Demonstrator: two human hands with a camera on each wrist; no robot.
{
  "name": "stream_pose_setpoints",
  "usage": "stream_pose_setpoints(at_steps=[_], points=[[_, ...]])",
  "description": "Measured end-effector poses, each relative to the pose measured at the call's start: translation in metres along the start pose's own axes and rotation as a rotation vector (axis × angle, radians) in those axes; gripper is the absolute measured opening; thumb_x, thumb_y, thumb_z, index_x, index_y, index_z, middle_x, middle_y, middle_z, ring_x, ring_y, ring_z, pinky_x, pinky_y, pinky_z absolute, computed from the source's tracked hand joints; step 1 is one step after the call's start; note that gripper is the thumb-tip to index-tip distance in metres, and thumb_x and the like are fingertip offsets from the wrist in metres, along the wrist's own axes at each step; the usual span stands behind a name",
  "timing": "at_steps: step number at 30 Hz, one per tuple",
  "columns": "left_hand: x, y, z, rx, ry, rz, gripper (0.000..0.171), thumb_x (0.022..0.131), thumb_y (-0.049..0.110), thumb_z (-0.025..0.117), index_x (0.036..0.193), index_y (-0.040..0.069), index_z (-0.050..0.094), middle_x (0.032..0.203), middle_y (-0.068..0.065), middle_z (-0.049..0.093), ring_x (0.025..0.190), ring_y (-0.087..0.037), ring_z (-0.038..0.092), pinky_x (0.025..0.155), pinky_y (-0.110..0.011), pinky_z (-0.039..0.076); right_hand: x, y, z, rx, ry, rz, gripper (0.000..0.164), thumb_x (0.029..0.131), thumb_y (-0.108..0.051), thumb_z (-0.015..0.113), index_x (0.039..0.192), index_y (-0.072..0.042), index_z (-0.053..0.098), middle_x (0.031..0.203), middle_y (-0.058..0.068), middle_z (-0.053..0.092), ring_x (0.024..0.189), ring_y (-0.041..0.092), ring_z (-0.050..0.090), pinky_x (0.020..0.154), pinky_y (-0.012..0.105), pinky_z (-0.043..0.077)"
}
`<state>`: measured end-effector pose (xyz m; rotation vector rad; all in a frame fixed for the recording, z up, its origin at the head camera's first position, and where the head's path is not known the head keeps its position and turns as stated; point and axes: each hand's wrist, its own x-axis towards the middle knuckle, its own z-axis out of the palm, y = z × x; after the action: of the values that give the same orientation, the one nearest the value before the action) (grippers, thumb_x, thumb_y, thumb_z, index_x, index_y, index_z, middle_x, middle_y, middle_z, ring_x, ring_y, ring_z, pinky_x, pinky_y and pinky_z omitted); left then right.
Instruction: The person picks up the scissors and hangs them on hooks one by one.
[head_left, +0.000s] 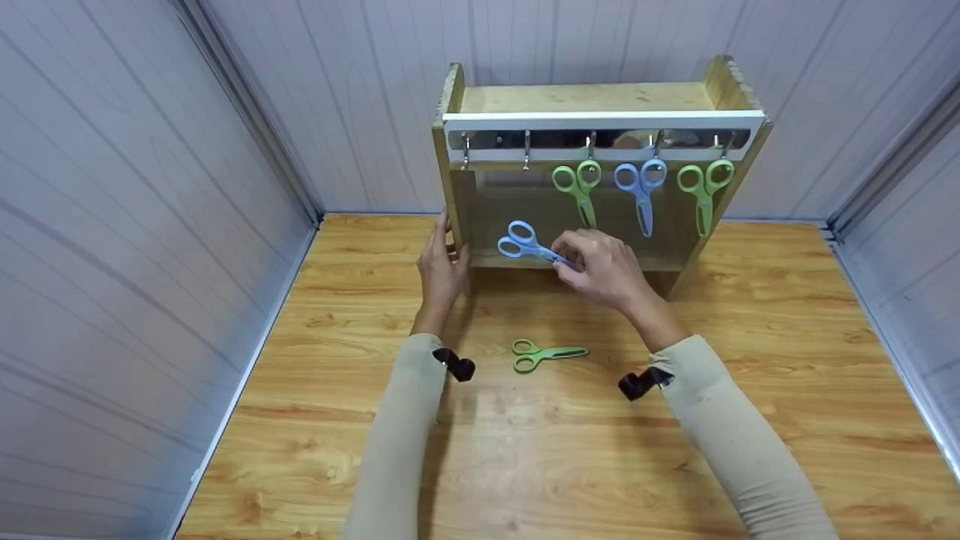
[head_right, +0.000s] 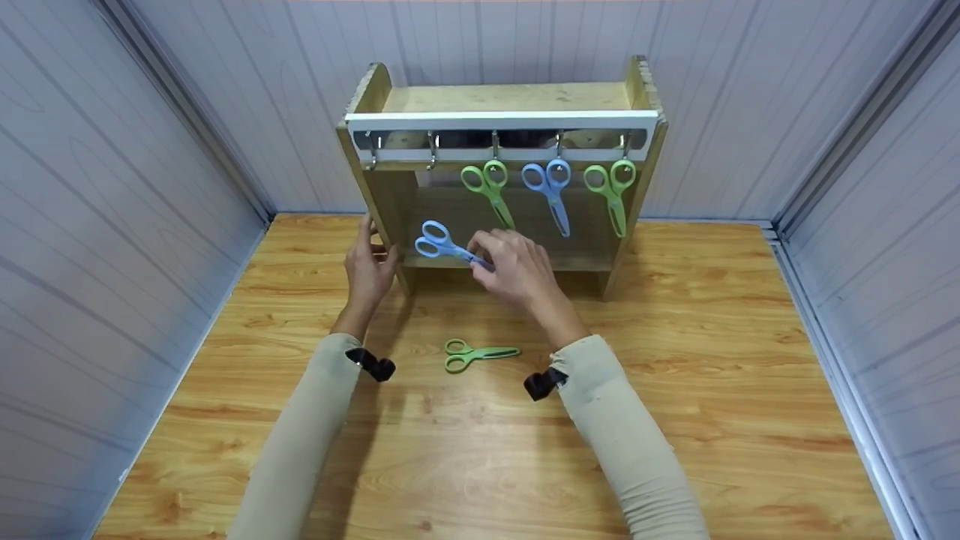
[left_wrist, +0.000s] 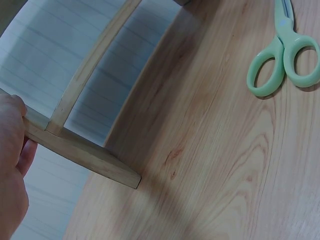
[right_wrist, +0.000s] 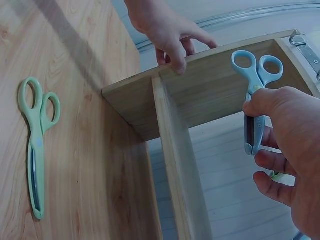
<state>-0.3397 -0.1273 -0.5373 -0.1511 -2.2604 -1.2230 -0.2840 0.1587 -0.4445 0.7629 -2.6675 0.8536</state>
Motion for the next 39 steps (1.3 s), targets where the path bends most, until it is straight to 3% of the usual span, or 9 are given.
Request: stream_pose_setpoints(at_steps=[30,39], points=[[0.001,0.001,-0.002,-0.001,-0.011,-0.003,0.067,0.104,0.0,0.072,0.166,0.006,0.048,0.148,-0.027,0.069,0.106,-0.046,0.084,0.09,-0.05,0.074,0.019,-0.014,-0.017,0.035,0.057,-0.041,0.017,0.103,-0.015,0.079,0.115,-0.004,0.077,0.101,0.018,0.077,0.094,0.037,0.07,0.081,0.044,0.054],[-0.001,-0.002,-0.001,0.005,0.012,0.042,0.067,0.103,0.0,0.073,0.166,0.003,0.05,0.146,-0.029,0.071,0.104,-0.045,0.085,0.087,-0.05,0.074,0.025,-0.019,-0.023,0.054,0.097,-0.066,0.016,0.102,-0.014,0.079,0.113,-0.003,0.078,0.097,0.018,0.076,0.089,0.035,0.069,0.077,0.04,0.051]])
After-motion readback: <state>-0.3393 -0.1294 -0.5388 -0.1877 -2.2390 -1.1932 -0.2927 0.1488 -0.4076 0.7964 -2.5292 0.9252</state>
